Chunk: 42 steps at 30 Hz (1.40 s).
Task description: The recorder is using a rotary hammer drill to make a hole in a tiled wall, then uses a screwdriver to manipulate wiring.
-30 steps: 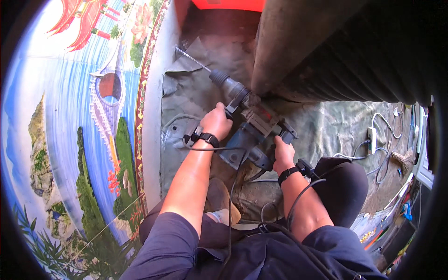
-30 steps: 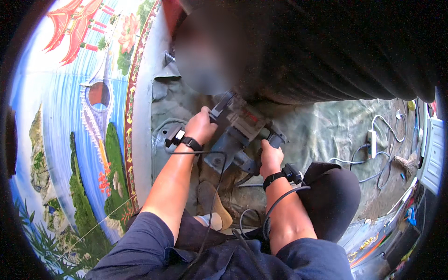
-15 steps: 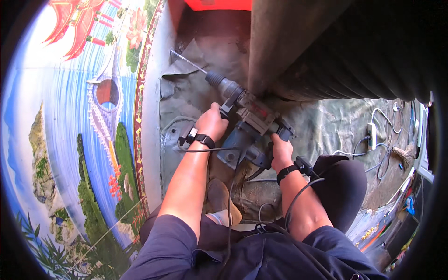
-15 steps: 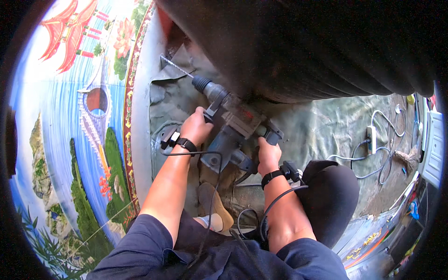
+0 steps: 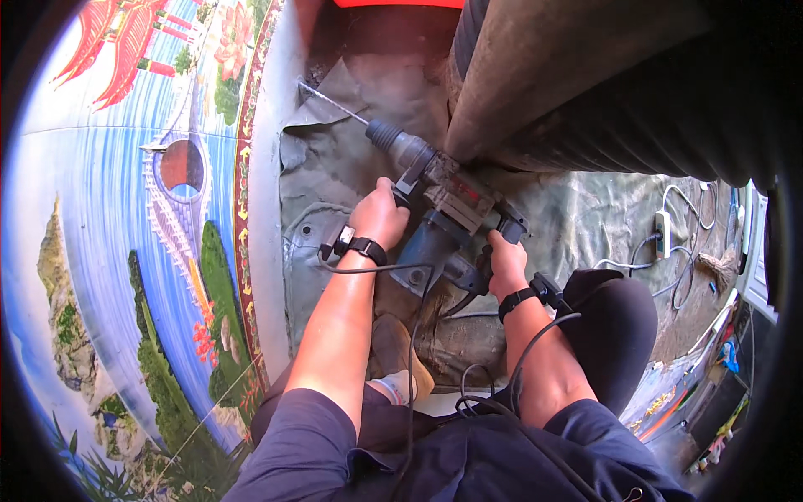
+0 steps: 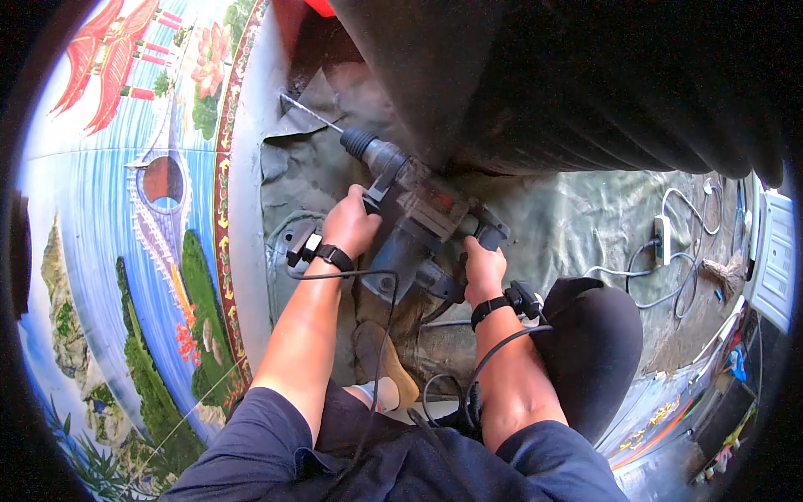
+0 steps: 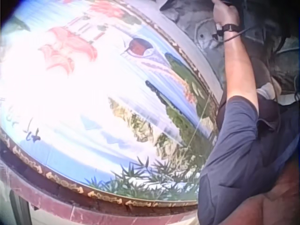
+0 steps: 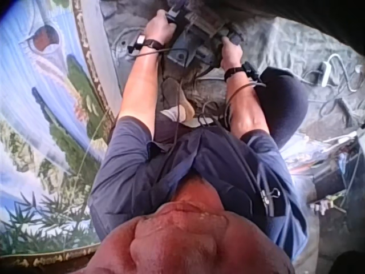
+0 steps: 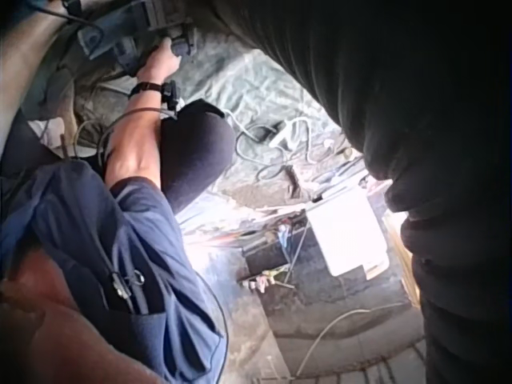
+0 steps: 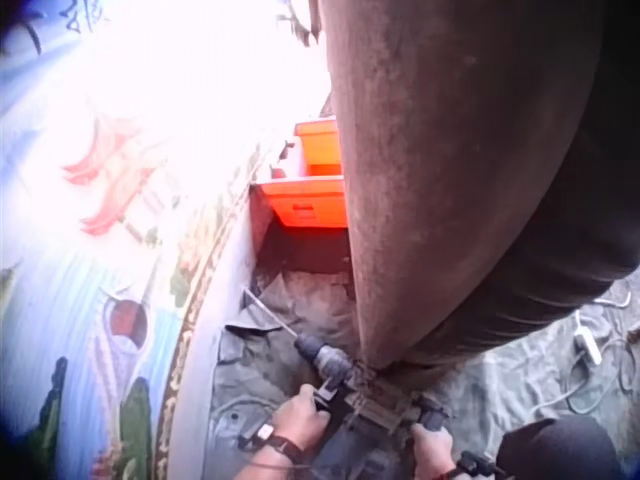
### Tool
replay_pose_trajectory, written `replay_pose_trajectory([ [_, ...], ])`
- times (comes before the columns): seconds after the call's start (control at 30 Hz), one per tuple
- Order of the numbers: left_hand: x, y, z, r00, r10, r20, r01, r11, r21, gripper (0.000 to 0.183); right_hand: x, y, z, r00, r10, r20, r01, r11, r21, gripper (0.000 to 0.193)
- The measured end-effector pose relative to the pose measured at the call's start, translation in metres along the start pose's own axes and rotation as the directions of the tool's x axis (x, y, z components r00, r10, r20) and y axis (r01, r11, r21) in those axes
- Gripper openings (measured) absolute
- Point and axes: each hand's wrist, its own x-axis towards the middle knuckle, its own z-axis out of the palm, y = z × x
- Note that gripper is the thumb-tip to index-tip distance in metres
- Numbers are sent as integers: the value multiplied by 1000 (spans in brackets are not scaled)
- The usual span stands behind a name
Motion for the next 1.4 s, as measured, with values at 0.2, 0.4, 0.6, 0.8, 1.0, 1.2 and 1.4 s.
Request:
replay_pose_trajectory([
  [0.2, -6, -1, -2, 1000, -2, -8, 2, 1000, 16, 33, -7, 1, -1, 1000, -7, -24, 6, 1000, -26, 23],
  [0.4, -4, 0, -5, 1000, -15, -18, 14, 1000, -4, 34, -7, 2, 2, 1000, -22, 21, 22, 999, 37, 23],
  [0.6, -5, -2, -5, 1000, -12, -19, 13, 999, 30, 33, -16, -2, 6, 998, -59, -18, 60, 997, 53, 22],
  [0.8, -9, 0, -8, 999, -5, -41, 5, 1000, 14, 33, -20, -8, 4, 998, -68, -9, 68, 998, 8, 18],
  [1.0, -6, 2, -8, 998, 18, -59, -17, 1000, 18, 34, -18, -11, 6, 999, -33, -2, 33, 999, 17, 17],
  [1.2, -9, -1, -8, 999, -35, -37, 35, 999, 7, 39, -40, -23, 9, 999, -38, 8, 37, 998, 53, 19],
  [1.4, -6, -1, -8, 998, 13, -69, -14, 1000, -17, 39, -29, -19, 7, 998, -65, -9, 65, 997, 30, 19],
])
